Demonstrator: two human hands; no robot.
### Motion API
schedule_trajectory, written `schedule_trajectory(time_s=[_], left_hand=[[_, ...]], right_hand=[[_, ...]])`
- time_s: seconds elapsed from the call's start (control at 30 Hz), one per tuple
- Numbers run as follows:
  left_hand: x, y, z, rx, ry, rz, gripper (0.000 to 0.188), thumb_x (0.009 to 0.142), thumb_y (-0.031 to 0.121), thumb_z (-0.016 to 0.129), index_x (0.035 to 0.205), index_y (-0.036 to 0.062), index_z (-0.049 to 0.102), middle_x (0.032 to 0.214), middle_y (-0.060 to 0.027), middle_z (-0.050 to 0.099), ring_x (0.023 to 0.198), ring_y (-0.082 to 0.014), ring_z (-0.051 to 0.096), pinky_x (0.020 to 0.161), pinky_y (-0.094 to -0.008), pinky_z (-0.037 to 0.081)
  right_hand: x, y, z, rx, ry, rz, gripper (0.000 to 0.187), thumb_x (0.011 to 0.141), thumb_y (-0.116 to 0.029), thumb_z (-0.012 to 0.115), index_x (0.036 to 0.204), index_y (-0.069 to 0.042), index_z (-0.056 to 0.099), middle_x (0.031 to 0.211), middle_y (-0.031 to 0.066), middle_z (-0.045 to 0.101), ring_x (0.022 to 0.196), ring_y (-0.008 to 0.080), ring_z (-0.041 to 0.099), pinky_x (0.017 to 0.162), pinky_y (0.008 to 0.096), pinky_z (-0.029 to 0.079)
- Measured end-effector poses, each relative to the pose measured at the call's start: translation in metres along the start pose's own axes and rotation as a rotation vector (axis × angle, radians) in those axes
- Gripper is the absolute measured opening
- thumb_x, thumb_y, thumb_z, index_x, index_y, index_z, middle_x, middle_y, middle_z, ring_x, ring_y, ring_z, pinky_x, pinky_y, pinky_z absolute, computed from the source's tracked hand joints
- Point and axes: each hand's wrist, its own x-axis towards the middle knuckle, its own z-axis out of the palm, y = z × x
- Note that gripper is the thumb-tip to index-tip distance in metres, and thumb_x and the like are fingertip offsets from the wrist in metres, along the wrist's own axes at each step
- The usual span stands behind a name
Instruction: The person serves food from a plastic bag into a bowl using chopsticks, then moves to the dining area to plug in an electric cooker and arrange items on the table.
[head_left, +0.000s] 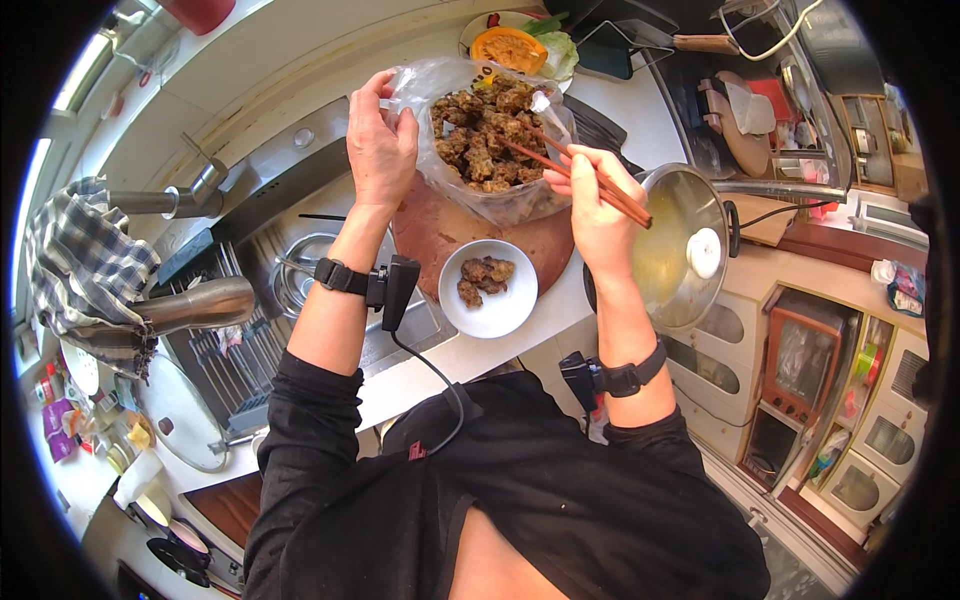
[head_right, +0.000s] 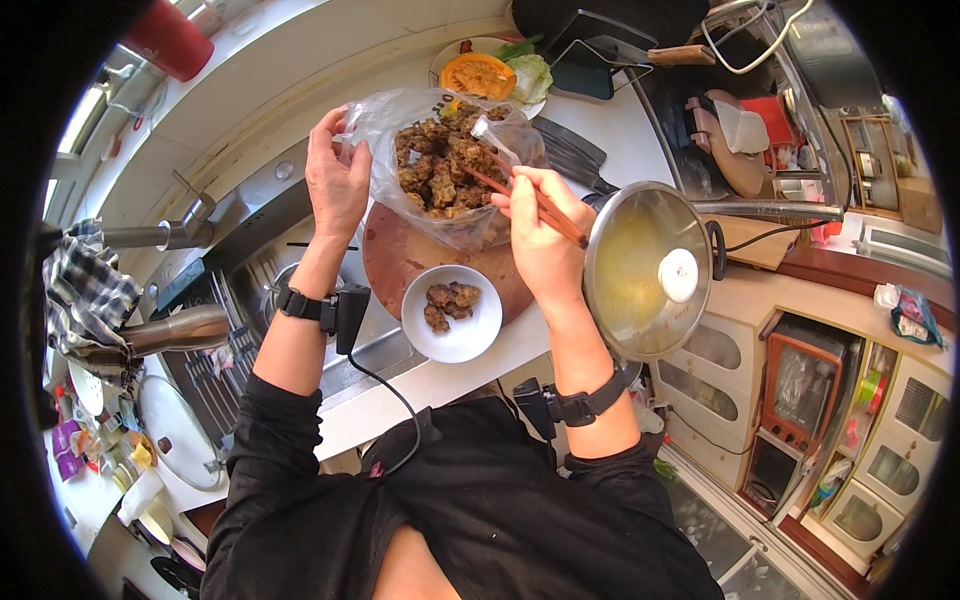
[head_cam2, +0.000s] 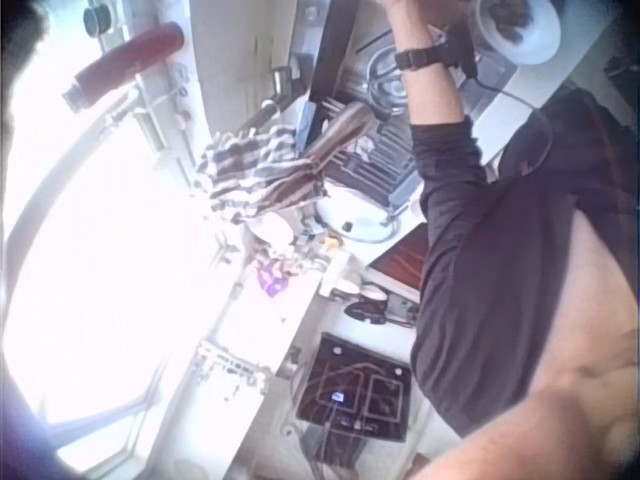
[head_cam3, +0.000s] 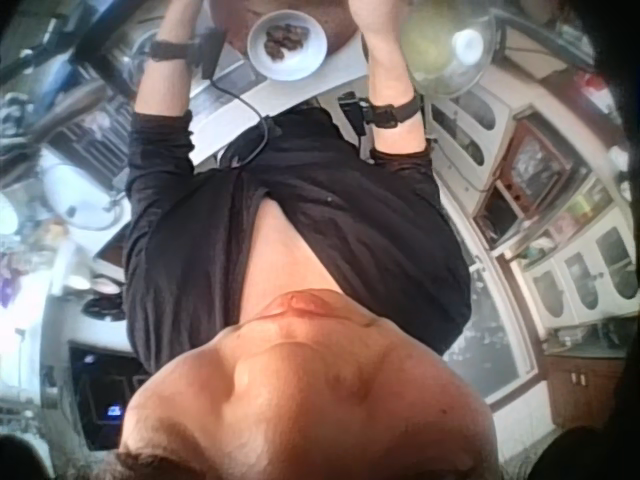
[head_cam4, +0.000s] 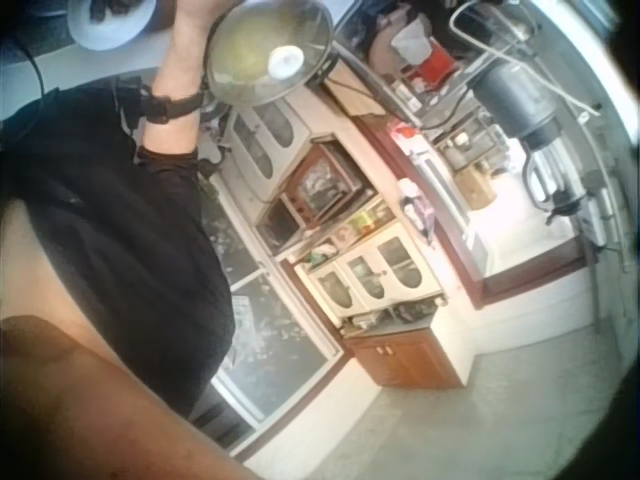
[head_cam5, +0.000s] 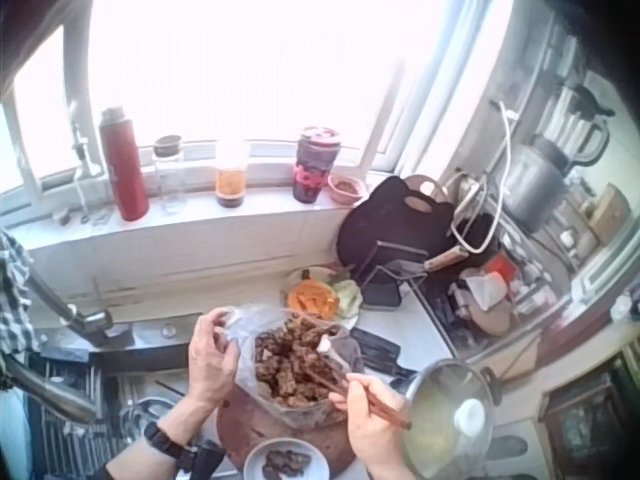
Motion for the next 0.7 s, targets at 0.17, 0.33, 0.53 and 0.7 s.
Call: schedule_trajectory(time_s=[0.17, 0.33, 0.53, 0.7], left_hand=[[-0.001, -0.005, -0.001, -0.053, -0.026, -0.029, 0.038, 0.081, 0.005, 0.062, 0.118, 0.0037, 0.054, 0.099, -0.0111, 0.062, 0.067, -0.0179, 0.057, 0.066, -0.0315, 0.049], [-0.004, -0.007, 0.003, -0.037, -0.056, -0.043, 0.030, 0.086, 0.014, 0.064, 0.113, 0.0019, 0.062, 0.081, 0.0010, 0.063, 0.060, -0.0059, 0.047, 0.058, -0.0234, 0.043], [-0.004, 0.000, 0.003, -0.099, -0.122, -0.103, 0.029, 0.085, 0.017, 0.064, 0.110, 0.0023, 0.064, 0.081, -0.0056, 0.067, 0.064, -0.0108, 0.056, 0.063, -0.0264, 0.047], [0.000, 0.005, -0.002, -0.101, -0.148, -0.100, 0.031, 0.088, 0.017, 0.062, 0.117, 0.0068, 0.064, 0.081, -0.0024, 0.068, 0.072, -0.0079, 0.057, 0.069, -0.0246, 0.046]], right_hand=[[-0.011, -0.028, -0.030, 0.183, 0.006, 0.065, 0.020, 0.096, -0.006, 0.049, 0.103, 0.009, 0.060, 0.092, 0.0183, 0.067, 0.076, 0.0228, 0.070, 0.066, 0.0288, 0.059], [-0.040, -0.057, -0.075, 0.182, -0.329, 0.268, 0.022, 0.096, -0.008, 0.049, 0.102, 0.008, 0.062, 0.091, 0.0174, 0.068, 0.074, 0.0219, 0.070, 0.065, 0.0294, 0.058], [-0.047, -0.052, -0.075, 0.152, -0.534, 0.398, 0.022, 0.094, -0.009, 0.050, 0.102, 0.008, 0.061, 0.093, 0.0178, 0.067, 0.074, 0.0219, 0.070, 0.064, 0.0291, 0.058], [-0.031, -0.057, -0.056, 0.296, -0.208, 0.180, 0.023, 0.096, -0.009, 0.049, 0.105, 0.008, 0.061, 0.093, 0.0181, 0.068, 0.077, 0.0222, 0.070, 0.068, 0.0291, 0.058]])
